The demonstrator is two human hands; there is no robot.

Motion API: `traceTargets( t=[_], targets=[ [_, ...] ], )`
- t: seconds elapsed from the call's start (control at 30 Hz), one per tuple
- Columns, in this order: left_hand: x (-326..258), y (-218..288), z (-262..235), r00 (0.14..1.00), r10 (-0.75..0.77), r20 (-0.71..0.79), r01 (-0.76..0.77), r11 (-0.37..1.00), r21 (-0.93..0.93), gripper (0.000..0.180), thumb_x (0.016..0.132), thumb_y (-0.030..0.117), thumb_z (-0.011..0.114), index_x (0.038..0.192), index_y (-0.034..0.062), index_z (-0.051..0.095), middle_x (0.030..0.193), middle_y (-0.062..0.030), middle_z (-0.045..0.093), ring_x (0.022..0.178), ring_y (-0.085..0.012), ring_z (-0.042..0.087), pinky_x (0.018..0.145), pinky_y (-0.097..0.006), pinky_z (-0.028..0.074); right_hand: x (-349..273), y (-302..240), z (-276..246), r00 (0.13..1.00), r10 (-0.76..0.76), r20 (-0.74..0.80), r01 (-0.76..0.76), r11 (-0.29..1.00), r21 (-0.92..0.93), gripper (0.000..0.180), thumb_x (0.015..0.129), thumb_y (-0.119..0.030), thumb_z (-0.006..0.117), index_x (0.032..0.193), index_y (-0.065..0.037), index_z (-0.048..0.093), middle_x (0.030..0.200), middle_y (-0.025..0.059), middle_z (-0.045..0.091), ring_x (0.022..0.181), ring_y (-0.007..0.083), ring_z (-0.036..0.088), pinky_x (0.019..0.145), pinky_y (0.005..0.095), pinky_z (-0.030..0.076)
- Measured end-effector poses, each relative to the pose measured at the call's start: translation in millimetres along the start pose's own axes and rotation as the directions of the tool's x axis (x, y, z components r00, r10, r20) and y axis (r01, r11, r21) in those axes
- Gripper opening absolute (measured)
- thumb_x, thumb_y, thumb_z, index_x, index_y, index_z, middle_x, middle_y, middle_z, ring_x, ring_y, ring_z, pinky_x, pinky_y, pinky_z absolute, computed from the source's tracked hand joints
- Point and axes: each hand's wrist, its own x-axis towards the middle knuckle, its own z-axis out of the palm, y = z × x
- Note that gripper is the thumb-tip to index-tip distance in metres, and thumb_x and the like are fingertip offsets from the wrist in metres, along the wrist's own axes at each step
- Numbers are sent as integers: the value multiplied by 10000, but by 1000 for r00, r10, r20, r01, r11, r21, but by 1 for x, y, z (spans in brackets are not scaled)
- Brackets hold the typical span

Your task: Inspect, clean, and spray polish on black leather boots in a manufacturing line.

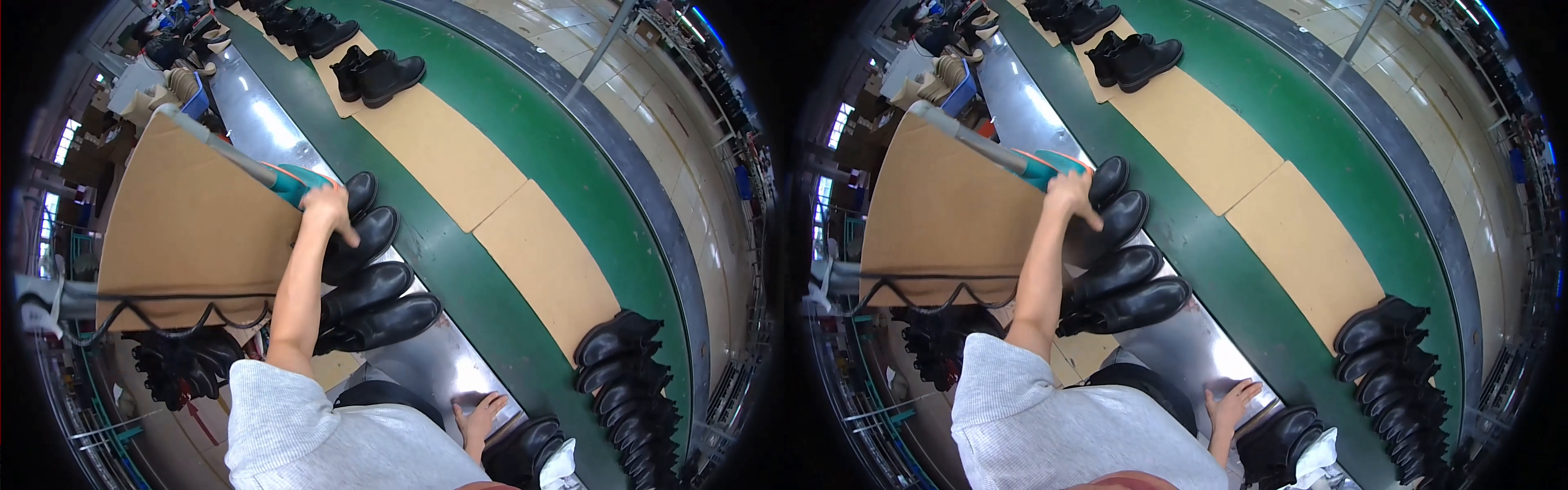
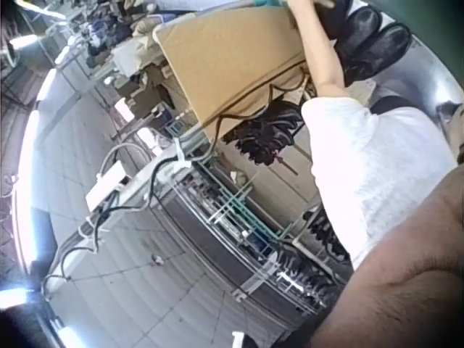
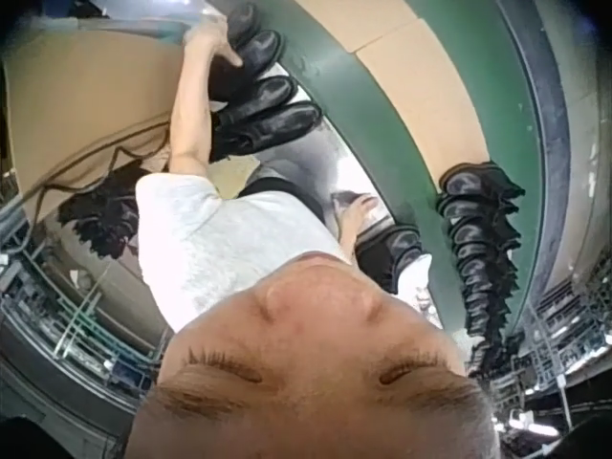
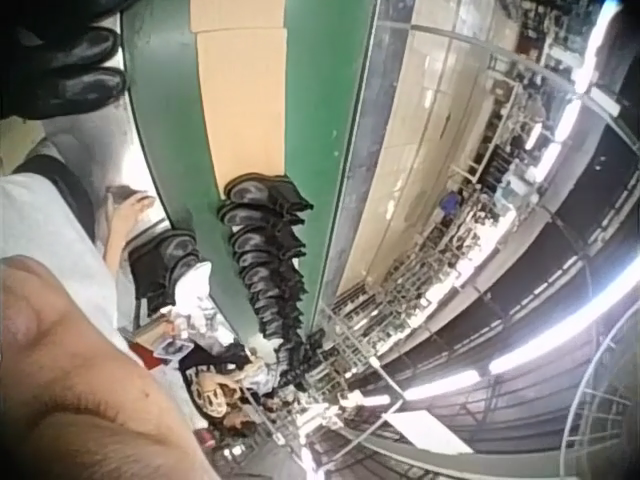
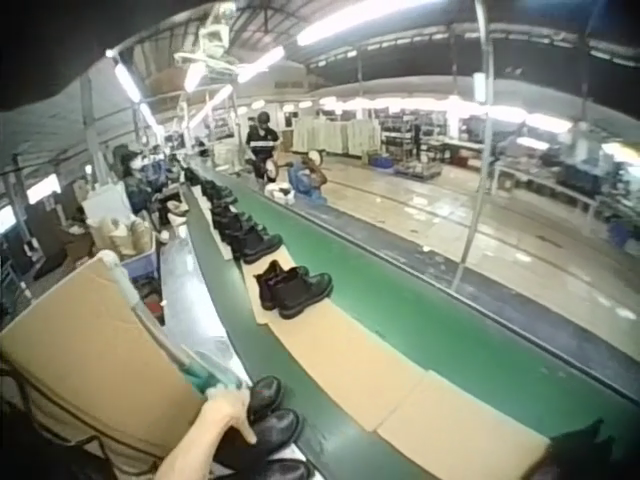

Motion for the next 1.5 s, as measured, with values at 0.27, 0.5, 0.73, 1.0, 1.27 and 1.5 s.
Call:
traceTargets(
  t=[0.27,0.5,0.73,1.0,1.27,1.5],
  targets=[
    [6,-26,99,885,83,-459,-226,937,-267,481,592,-12,697,1021,201,660,1103,-149,535,973,-329,582,823,-430,495,-5,-8,-10,998,57,-7,-57,998,13,1149,649,-446,745,1404,50,35,1446,324,-33,1366,428,-5,1028,541,253],
    [-68,19,40,573,221,-789,-477,873,-102,265,608,-44,626,827,92,688,896,-147,567,836,-339,605,713,-431,495,16,7,-31,953,-247,-174,299,856,422,850,769,-377,667,1370,58,252,1374,278,336,1301,364,320,1021,460,316],
    [-240,115,19,600,538,-592,-650,759,31,226,688,199,711,798,5,672,858,-197,591,728,-348,628,672,-430,518,4,-92,-86,901,-214,-378,422,222,879,680,914,-387,497,1412,-21,215,1297,218,455,1224,287,428,1010,327,312],
    [-240,169,152,469,860,-202,-731,249,-635,458,737,408,693,1022,52,660,741,-157,647,638,-218,621,615,-329,486,25,24,22,924,240,-299,224,296,929,633,939,-446,411,1342,38,352,1290,204,476,1205,262,445,1005,285,312],
    [-208,136,229,596,728,-339,68,-466,-882,459,934,343,427,800,-37,647,796,-84,594,748,-150,516,762,-277,407,10,46,8,985,104,134,-148,145,978,655,912,-517,430,1236,50,475,1170,143,554,1090,192,504,926,276,378],
    [-173,183,286,755,534,381,459,-15,-888,775,857,697,271,1225,34,436,923,-80,579,841,-175,550,804,-381,408,33,15,5,978,203,43,-102,292,951,703,867,-576,469,1164,60,485,1035,109,568,968,177,521,885,300,382]
  ],
)
